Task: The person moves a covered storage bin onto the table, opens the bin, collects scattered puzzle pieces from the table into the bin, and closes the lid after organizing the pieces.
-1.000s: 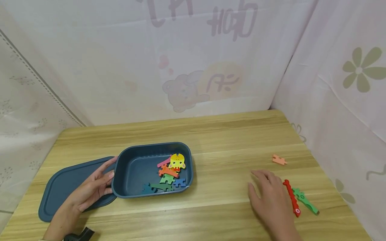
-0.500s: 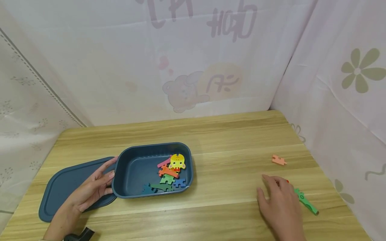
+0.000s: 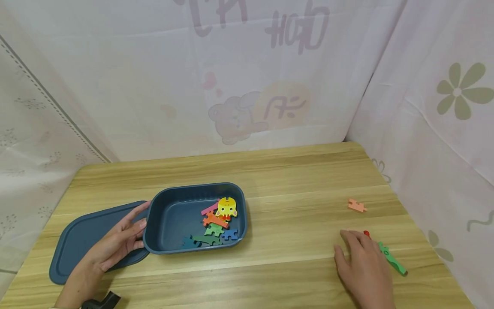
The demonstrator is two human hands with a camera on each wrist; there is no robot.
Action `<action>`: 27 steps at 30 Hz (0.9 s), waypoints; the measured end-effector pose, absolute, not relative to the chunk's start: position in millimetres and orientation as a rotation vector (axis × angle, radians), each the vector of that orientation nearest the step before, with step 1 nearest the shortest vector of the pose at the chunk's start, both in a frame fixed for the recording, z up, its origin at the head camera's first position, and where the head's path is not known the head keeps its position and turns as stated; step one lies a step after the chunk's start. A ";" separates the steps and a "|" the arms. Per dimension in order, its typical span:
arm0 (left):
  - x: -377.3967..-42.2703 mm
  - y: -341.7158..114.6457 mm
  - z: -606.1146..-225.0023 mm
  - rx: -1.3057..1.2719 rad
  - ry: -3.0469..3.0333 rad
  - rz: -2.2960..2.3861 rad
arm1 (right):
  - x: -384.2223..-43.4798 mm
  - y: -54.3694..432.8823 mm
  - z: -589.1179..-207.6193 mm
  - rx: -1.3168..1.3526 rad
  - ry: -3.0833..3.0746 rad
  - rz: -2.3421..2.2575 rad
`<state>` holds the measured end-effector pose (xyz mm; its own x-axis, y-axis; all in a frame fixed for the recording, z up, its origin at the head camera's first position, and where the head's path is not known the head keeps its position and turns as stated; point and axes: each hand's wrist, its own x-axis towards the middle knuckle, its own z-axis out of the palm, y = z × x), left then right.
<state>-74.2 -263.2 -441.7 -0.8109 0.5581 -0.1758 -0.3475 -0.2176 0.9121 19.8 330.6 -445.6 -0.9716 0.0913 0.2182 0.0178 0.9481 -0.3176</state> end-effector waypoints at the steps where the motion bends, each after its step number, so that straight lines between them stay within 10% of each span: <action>1: -74.1 -263.2 -441.9 0.254 1.473 2.063 | 20.3 330.8 -445.7 -0.083 -2.877 0.465; 27: -74.4 -262.6 -440.2 0.263 1.440 2.073 | 27.9 347.0 -442.7 -0.330 -2.794 0.389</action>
